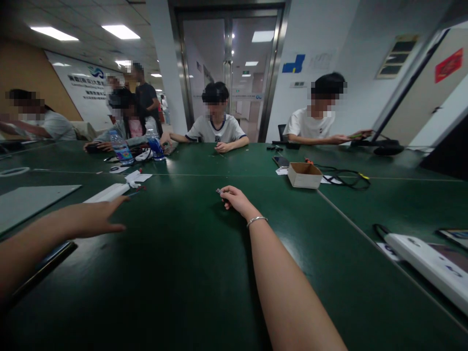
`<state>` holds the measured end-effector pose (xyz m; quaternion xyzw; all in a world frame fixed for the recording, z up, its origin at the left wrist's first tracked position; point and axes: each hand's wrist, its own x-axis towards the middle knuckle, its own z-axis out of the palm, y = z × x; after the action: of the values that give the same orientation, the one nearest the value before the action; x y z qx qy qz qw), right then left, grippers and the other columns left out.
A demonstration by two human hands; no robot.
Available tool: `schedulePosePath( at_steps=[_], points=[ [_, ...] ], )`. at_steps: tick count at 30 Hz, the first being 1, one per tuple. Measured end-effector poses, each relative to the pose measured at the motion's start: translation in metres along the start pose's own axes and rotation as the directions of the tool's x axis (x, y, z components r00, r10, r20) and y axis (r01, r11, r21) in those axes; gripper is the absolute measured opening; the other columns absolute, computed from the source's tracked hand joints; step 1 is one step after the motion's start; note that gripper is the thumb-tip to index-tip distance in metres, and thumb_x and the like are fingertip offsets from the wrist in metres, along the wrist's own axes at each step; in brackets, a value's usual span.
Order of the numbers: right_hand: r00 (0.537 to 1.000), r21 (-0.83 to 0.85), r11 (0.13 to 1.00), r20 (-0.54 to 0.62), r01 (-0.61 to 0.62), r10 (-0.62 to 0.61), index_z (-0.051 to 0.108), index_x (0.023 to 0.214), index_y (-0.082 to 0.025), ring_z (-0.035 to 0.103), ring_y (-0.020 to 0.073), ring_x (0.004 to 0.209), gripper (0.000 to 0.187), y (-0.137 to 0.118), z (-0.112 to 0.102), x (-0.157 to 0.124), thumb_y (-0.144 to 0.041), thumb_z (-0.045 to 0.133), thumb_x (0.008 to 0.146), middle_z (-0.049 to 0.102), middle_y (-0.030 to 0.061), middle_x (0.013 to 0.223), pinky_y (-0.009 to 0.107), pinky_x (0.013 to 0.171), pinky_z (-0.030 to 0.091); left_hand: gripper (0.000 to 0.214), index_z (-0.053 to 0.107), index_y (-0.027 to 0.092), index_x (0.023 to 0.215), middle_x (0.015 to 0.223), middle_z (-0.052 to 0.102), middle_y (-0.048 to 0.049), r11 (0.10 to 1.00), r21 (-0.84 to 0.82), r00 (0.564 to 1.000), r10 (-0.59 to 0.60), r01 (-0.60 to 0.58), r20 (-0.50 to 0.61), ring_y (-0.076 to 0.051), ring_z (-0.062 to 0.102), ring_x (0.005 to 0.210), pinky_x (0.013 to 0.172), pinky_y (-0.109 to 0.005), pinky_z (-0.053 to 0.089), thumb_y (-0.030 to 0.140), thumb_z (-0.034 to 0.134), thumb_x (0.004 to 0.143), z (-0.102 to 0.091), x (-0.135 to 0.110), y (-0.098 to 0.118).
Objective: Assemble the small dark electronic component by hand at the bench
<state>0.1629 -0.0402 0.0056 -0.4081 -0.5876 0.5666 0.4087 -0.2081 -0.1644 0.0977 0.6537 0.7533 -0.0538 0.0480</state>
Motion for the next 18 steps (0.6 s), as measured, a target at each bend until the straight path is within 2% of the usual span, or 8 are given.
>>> schedulePosePath(
  at_steps=[2, 4, 7, 8, 10, 12, 15, 18],
  points=[
    [1.0, -0.003, 1.0, -0.001, 0.004, -0.004, 0.06, 0.091, -0.018, 0.052, 0.007, 0.048, 0.014, 0.0, 0.0, -0.001, -0.022, 0.065, 0.078, 0.056, -0.0019, 0.068, 0.017, 0.045, 0.046, 0.076, 0.037, 0.023, 0.14, 0.128, 0.057, -0.0187, 0.973, -0.022, 0.972, 0.231, -0.23, 0.052, -0.034, 0.059, 0.108, 0.089, -0.043, 0.043, 0.051, 0.058, 0.073, -0.01, 0.012, 0.062],
    [1.0, -0.001, 1.0, 0.008, 0.018, -0.018, 0.06, 0.091, -0.017, 0.052, 0.0068, 0.048, 0.015, 0.0, 0.0, -0.001, -0.022, 0.066, 0.077, 0.057, -0.0022, 0.068, 0.017, 0.044, 0.045, 0.074, 0.037, 0.025, 0.139, 0.125, 0.06, -0.0149, 0.909, -0.168, 0.914, 0.398, -0.381, 0.08, -0.029, 0.06, 0.107, 0.087, -0.035, 0.044, 0.052, 0.06, 0.074, -0.011, 0.029, 0.119],
    [0.998, 0.01, 0.998, 0.025, 0.06, -0.06, 0.061, 0.089, -0.017, 0.051, 0.006, 0.046, 0.016, 0.003, -0.001, 0.001, -0.024, 0.068, 0.077, 0.057, -0.0031, 0.067, 0.016, 0.044, 0.046, 0.066, 0.043, 0.022, 0.132, 0.115, 0.065, -0.0122, 0.734, -0.478, 0.829, 0.558, -0.484, 0.018, -0.022, 0.064, 0.093, 0.076, -0.028, 0.046, 0.054, 0.059, 0.076, 0.004, 0.062, 0.184],
    [0.997, 0.018, 0.997, 0.029, 0.074, -0.075, 0.06, 0.089, -0.016, 0.052, 0.0058, 0.046, 0.016, 0.005, -0.001, 0.002, -0.025, 0.068, 0.077, 0.058, -0.0031, 0.067, 0.016, 0.044, 0.046, 0.061, 0.045, 0.021, 0.128, 0.111, 0.066, -0.0117, 0.672, -0.594, 0.836, 0.548, -0.443, -0.003, -0.02, 0.065, 0.085, 0.071, -0.027, 0.047, 0.057, 0.054, 0.079, 0.013, 0.073, 0.199],
    [0.995, 0.035, 0.995, 0.023, 0.092, -0.093, 0.06, 0.089, -0.016, 0.053, 0.006, 0.045, 0.017, 0.007, -0.002, 0.005, -0.025, 0.068, 0.077, 0.059, -0.0032, 0.067, 0.017, 0.044, 0.047, 0.05, 0.052, 0.018, 0.114, 0.103, 0.067, -0.0105, 0.557, -0.745, 0.881, 0.466, -0.368, -0.086, -0.017, 0.064, 0.073, 0.065, -0.027, 0.046, 0.058, 0.041, 0.086, 0.033, 0.091, 0.223],
    [0.996, 0.03, 0.995, 0.0, 0.09, -0.09, 0.06, 0.09, -0.016, 0.054, 0.0065, 0.045, 0.019, 0.009, -0.002, 0.008, -0.023, 0.07, 0.076, 0.058, -0.0042, 0.062, 0.017, 0.045, 0.048, 0.04, 0.057, 0.019, 0.099, 0.093, 0.067, -0.0084, 0.527, -0.757, 0.915, 0.326, -0.386, -0.24, -0.017, 0.062, 0.072, 0.066, -0.027, 0.045, 0.051, 0.036, 0.091, 0.054, 0.103, 0.236],
    [0.997, -0.011, 0.997, -0.028, 0.071, -0.071, 0.062, 0.091, -0.015, 0.054, 0.0068, 0.043, 0.02, 0.01, -0.002, 0.012, -0.015, 0.071, 0.074, 0.055, -0.0056, 0.056, 0.016, 0.044, 0.048, 0.026, 0.058, 0.021, 0.095, 0.089, 0.066, -0.0052, 0.514, -0.718, 0.881, 0.22, -0.47, -0.419, -0.018, 0.06, 0.081, 0.073, -0.028, 0.043, 0.04, 0.041, 0.091, 0.078, 0.111, 0.241],
    [0.996, 0.028, 0.997, -0.065, 0.067, -0.065, 0.061, 0.095, -0.015, 0.057, 0.0076, 0.046, 0.027, 0.009, -0.002, 0.011, -0.006, 0.071, 0.071, 0.057, -0.0052, 0.058, 0.016, 0.046, 0.05, 0.019, 0.057, 0.022, 0.1, 0.087, 0.064, -0.0024, 0.394, -0.759, 0.855, 0.221, -0.518, -0.469, -0.015, 0.059, 0.08, 0.074, -0.026, 0.043, 0.032, 0.045, 0.09, 0.089, 0.116, 0.236]
  ],
)
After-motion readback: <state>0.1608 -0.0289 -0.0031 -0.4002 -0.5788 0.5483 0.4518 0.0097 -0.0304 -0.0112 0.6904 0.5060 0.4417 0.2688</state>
